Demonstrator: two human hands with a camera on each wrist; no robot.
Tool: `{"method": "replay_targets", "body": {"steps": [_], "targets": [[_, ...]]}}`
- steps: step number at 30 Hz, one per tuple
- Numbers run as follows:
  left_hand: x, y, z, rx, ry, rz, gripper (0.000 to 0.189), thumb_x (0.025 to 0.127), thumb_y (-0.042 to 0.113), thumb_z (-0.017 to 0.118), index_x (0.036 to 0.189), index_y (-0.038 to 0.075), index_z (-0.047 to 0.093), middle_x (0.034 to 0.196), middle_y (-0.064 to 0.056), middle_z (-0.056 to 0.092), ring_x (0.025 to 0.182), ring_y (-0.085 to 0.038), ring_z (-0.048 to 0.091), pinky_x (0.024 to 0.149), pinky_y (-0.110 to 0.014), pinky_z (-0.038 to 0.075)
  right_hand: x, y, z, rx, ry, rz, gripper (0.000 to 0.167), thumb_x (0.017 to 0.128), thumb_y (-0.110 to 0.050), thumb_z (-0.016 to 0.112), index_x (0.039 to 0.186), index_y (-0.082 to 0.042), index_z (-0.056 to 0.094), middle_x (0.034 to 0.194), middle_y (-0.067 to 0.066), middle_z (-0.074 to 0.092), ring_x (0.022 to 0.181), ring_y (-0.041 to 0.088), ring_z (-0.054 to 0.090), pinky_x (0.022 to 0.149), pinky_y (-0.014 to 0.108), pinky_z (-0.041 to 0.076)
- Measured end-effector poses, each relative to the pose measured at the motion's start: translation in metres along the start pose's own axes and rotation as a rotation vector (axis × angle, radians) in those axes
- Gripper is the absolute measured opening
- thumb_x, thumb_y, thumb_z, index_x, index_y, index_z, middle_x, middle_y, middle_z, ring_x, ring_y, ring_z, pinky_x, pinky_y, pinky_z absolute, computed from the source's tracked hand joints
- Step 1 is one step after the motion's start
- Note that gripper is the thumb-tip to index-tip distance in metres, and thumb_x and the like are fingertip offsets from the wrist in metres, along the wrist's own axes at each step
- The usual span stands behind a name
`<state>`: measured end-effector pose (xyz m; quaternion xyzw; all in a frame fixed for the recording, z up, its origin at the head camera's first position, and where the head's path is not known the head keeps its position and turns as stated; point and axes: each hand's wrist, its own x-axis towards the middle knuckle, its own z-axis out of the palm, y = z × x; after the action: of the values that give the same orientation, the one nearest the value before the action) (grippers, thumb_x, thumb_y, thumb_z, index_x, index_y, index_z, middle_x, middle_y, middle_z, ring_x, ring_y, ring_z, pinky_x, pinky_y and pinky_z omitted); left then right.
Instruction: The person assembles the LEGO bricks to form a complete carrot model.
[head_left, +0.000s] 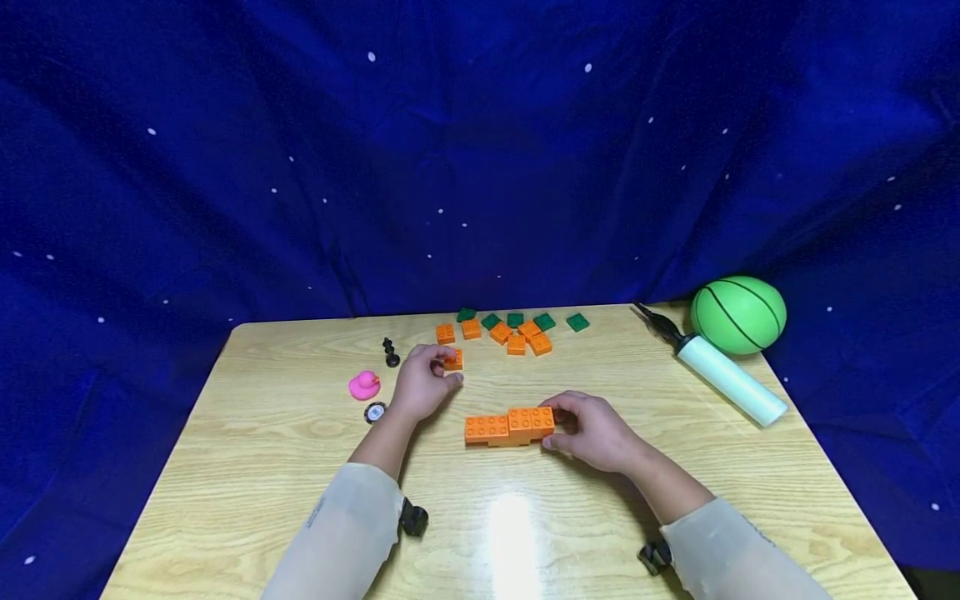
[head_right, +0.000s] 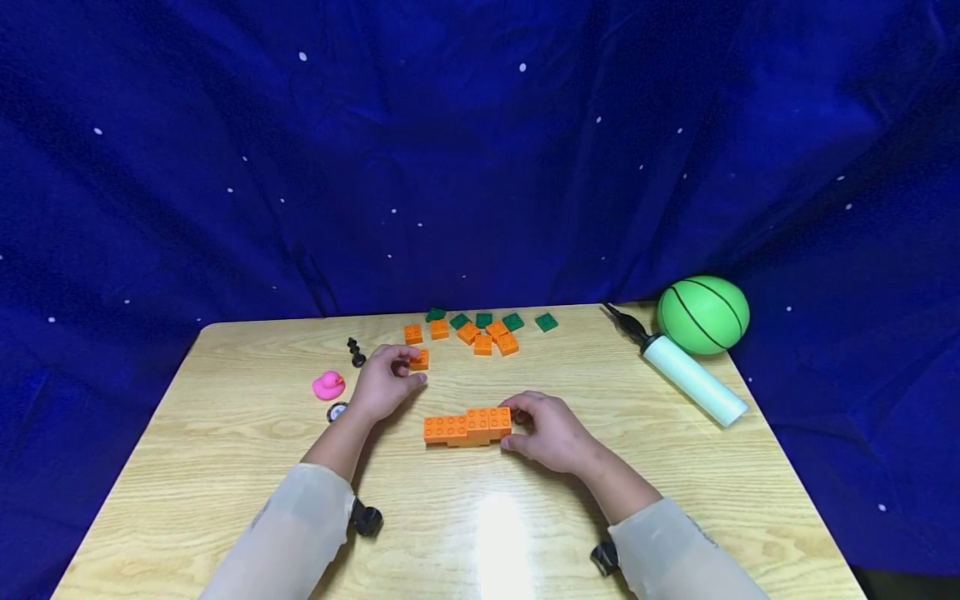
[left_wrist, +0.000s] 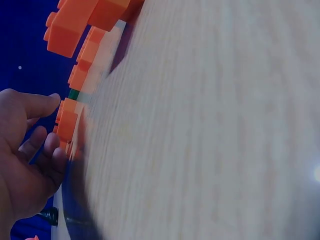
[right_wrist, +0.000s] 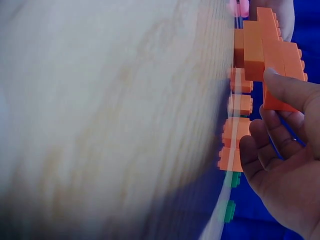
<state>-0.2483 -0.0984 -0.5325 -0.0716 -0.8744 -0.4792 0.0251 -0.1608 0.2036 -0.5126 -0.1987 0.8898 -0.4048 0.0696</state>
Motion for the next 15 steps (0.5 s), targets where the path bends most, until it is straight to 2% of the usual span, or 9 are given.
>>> {"method": "replay_targets", "body": {"steps": [8,15], "targets": [[0.009,0.003,0.001,0.044,-0.023,-0.067,0.053,0.084,0.003,0.082,0.134,0.004,0.067,0.129,-0.015,0.05,0.094,-0.023,0.054,0.083,-0.036,0.047,0.0,0.0,-0.001,-0.013,0.006,-0.002,0.039,0.085,-0.013,0.087,0.121,-0.013,0.072,0.112,-0.005,0.068,0.101,0.017,0.066,0.086,0.038,0.057],[0.014,0.002,0.0,0.095,-0.042,-0.064,0.052,0.085,0.005,0.081,0.135,0.001,0.066,0.136,-0.017,0.05,0.096,-0.023,0.055,0.09,-0.039,0.048,0.001,-0.001,-0.001,-0.014,0.002,-0.005,0.038,0.086,-0.013,0.087,0.12,-0.013,0.072,0.111,-0.005,0.068,0.1,0.017,0.065,0.086,0.038,0.056]]}}
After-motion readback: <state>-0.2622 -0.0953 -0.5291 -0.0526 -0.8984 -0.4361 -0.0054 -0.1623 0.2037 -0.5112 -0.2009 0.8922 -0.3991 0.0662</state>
